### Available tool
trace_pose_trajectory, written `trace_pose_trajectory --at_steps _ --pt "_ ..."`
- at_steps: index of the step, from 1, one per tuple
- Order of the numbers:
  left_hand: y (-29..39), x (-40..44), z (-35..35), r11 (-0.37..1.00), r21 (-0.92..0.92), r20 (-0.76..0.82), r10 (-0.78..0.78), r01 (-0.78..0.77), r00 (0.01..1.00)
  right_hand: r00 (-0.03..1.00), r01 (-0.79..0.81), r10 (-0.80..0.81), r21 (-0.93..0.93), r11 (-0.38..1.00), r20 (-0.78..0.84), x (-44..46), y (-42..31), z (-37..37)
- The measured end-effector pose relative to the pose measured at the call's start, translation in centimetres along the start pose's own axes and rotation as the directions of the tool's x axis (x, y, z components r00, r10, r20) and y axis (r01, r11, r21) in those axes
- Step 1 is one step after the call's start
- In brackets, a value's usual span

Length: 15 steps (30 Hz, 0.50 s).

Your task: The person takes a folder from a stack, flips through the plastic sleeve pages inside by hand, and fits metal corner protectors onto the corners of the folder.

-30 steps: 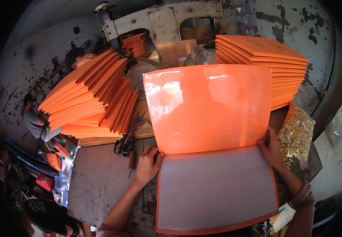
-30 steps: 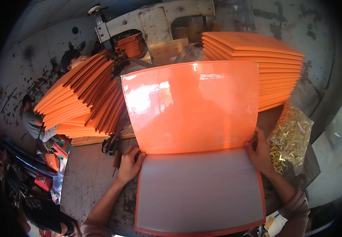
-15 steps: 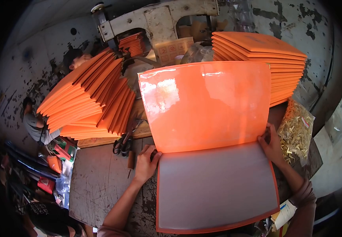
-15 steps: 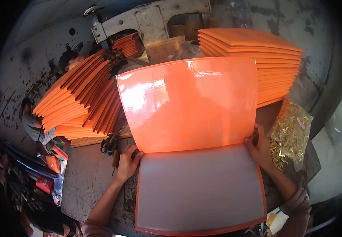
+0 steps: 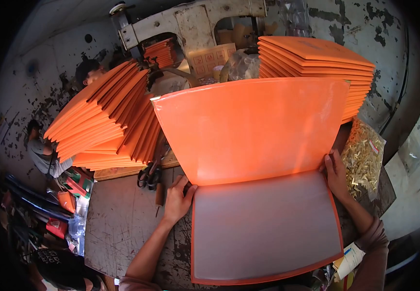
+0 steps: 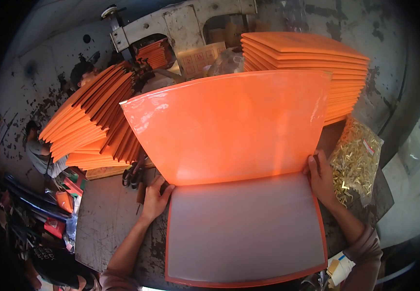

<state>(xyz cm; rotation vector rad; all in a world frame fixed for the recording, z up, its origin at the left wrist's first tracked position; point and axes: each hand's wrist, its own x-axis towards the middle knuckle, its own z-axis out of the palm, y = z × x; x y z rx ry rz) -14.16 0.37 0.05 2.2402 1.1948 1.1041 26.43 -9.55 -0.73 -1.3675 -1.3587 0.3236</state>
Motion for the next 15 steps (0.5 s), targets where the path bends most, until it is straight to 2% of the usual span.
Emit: trace_pose_trajectory --at_steps 4,15 --pt "-0.17 0.02 0.07 0.999 0.024 -0.012 0.048 -0.047 0.999 1.0 -0.012 0.012 -0.042 0.999 0.007 -0.08 -0.4 0.07" --pt "-0.49 0.02 0.07 0.999 0.042 0.007 0.018 -0.018 1.0 1.0 -0.008 0.011 -0.165 0.986 0.017 -0.01 -0.2 0.18"
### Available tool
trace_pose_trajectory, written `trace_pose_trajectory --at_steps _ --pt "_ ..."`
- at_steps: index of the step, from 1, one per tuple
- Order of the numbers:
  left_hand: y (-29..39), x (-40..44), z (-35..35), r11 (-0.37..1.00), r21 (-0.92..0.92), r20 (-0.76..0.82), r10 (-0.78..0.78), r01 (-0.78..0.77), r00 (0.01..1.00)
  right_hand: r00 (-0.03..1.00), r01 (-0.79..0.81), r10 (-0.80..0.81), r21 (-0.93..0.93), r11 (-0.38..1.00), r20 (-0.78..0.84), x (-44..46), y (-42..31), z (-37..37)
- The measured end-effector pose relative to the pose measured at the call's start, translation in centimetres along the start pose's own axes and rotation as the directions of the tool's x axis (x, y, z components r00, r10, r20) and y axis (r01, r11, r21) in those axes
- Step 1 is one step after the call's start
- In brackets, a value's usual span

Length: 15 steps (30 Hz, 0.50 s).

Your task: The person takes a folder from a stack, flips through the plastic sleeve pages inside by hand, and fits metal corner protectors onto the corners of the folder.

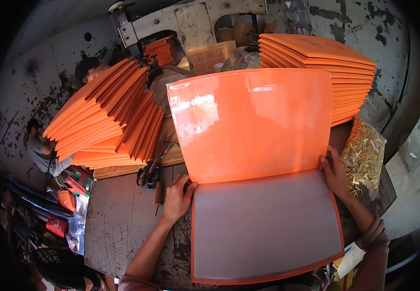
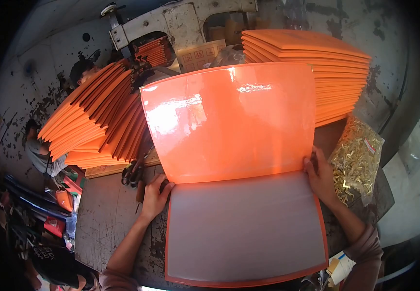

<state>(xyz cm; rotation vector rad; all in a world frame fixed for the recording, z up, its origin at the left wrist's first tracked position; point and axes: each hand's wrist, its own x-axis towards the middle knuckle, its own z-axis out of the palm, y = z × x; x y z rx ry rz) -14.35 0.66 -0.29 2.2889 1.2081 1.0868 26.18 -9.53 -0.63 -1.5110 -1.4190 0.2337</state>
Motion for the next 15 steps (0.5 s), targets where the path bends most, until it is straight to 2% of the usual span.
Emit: trace_pose_trajectory --at_steps 5,7,10,15 --pt "-0.5 0.0 -0.1 0.998 -0.027 0.009 -0.047 0.048 0.999 0.999 -0.009 0.011 0.043 0.999 -0.035 0.2 0.4 0.0" --pt "-0.6 0.0 -0.2 0.995 -0.071 0.026 -0.068 0.069 0.997 0.989 0.099 -0.094 0.036 0.994 -0.118 0.3 1.5 0.0" --pt "-0.9 0.0 -0.2 0.992 -0.101 0.033 -0.077 0.08 0.997 0.992 0.082 -0.071 0.104 0.991 -0.104 0.3 1.4 -0.2" --pt "-0.9 0.0 -0.3 0.994 -0.079 0.037 -0.071 0.074 0.997 0.989 0.087 -0.078 0.077 0.993 -0.122 -0.1 1.4 -0.1"
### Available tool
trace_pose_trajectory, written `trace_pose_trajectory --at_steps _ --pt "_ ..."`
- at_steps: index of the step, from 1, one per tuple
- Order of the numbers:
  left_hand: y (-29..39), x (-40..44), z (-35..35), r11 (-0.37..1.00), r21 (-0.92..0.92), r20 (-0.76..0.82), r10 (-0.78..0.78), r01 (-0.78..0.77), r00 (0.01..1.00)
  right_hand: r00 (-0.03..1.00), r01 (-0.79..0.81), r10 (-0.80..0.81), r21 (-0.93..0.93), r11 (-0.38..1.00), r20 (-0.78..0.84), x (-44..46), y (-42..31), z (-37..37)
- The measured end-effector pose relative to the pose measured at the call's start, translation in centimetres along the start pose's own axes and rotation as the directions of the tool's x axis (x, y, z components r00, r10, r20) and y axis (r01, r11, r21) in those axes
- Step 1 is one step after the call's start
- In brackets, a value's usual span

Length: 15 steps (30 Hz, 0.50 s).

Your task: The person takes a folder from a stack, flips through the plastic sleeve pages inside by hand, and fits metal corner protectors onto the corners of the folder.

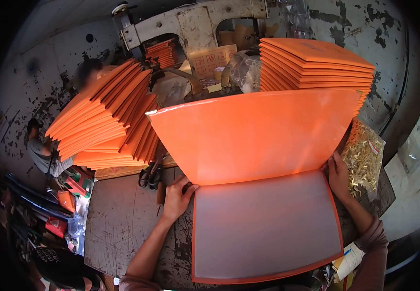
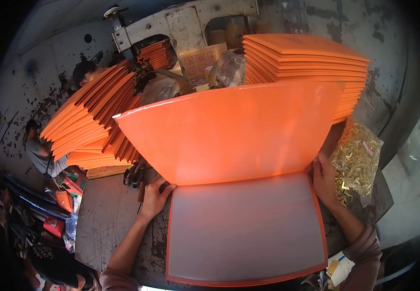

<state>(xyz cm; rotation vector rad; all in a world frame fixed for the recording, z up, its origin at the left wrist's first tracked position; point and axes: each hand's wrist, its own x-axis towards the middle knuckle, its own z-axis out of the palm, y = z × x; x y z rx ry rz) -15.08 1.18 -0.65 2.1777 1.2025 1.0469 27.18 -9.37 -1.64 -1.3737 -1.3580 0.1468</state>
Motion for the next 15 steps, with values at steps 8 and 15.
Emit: trace_pose_trajectory --at_steps 8,15 --pt "0.4 -0.3 -0.1 0.999 0.051 0.016 -0.011 0.01 1.0 0.999 -0.029 0.03 -0.039 0.999 0.024 -0.4 0.0 -0.2" --pt "1.0 0.0 -0.7 0.97 0.133 0.046 0.202 -0.206 0.978 0.993 0.016 -0.009 -0.062 0.998 0.114 -0.6 -0.5 -1.0"
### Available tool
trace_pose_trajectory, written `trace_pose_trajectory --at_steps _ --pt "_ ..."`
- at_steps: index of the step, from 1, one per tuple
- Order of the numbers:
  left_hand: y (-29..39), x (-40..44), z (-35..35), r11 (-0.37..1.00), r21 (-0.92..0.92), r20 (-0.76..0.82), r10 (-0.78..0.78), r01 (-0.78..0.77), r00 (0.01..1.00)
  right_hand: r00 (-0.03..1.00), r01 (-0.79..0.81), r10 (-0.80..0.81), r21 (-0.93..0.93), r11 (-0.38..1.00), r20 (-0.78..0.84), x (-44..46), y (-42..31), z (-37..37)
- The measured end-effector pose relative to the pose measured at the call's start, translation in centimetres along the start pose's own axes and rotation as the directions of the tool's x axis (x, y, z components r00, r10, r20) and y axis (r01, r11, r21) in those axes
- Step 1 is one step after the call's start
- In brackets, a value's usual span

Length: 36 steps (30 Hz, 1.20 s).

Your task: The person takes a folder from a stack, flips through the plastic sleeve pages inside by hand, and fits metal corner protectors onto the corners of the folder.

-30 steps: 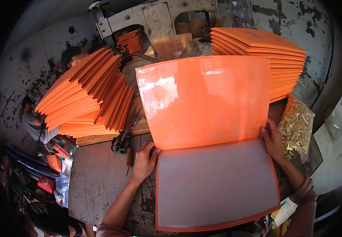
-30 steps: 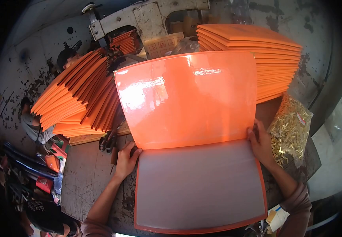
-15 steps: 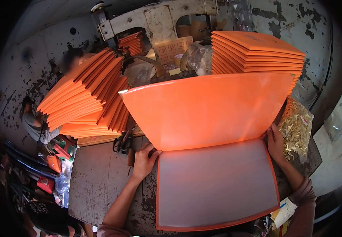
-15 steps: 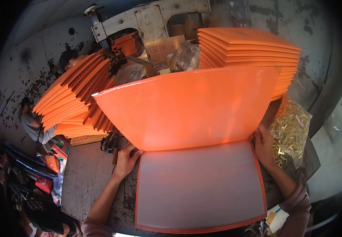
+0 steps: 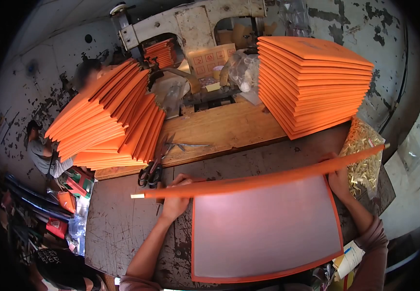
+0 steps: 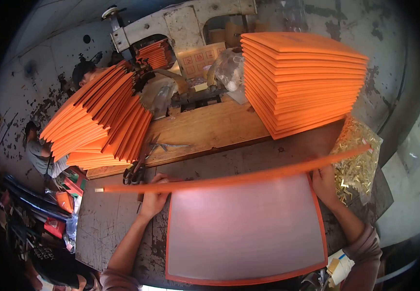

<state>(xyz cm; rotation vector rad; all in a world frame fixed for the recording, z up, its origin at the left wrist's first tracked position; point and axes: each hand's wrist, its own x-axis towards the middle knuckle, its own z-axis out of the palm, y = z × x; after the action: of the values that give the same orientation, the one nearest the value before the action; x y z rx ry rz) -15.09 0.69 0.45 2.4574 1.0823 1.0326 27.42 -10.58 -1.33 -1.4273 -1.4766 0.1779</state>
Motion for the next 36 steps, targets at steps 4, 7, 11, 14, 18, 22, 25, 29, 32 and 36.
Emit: trace_pose_trajectory --at_steps 4,7,11,14,18,22,25,29,32,36 --pt "0.0 0.3 -0.2 0.992 -0.073 0.067 0.109 -0.104 0.992 0.99 0.122 -0.125 0.048 0.991 0.064 -0.2 -1.1 -0.4" --pt "-1.2 -0.2 0.6 0.995 -0.026 0.068 0.096 -0.095 0.993 0.981 0.182 -0.171 -0.114 0.977 0.095 0.3 -2.7 -1.3" --pt "-0.7 -0.3 0.6 0.999 -0.045 0.057 0.034 -0.032 0.998 0.968 0.239 -0.209 -0.255 0.937 0.14 0.4 -2.3 -1.5" --pt "1.1 -0.2 0.0 0.998 -0.052 0.021 -0.02 0.021 1.0 0.904 0.423 -0.383 -0.265 0.867 0.189 0.3 -1.2 -1.8" --pt "-0.1 -0.3 0.2 0.998 -0.067 0.034 0.019 -0.017 0.999 0.928 0.33 -0.25 -0.298 0.896 0.276 0.1 -4.8 -2.8" --pt "-0.5 -0.3 0.2 0.99 0.017 0.033 0.141 -0.142 0.989 0.88 0.432 -0.227 -0.507 0.746 0.417 0.0 -3.2 -3.2" --pt "-0.5 -0.4 0.4 0.99 0.03 0.012 0.137 -0.137 0.991 0.912 0.337 -0.138 -0.516 0.788 0.385 0.2 -3.8 -4.4" --pt "-0.5 -0.5 0.6 0.996 -0.022 -0.013 0.087 -0.087 0.996 0.952 0.285 -0.201 -0.424 0.86 0.231 -0.7 -7.0 -6.0" --pt "0.5 -0.3 0.1 1.0 -0.007 -0.016 0.014 -0.014 1.0 0.984 -0.024 0.079 -0.326 0.945 0.157 -4.4 -9.5 -7.1" --pt "0.1 -0.2 0.4 1.0 -0.021 -0.027 0.003 -0.003 1.0 0.961 -0.151 0.206 -0.271 0.951 0.186 -7.7 -11.4 -7.7"
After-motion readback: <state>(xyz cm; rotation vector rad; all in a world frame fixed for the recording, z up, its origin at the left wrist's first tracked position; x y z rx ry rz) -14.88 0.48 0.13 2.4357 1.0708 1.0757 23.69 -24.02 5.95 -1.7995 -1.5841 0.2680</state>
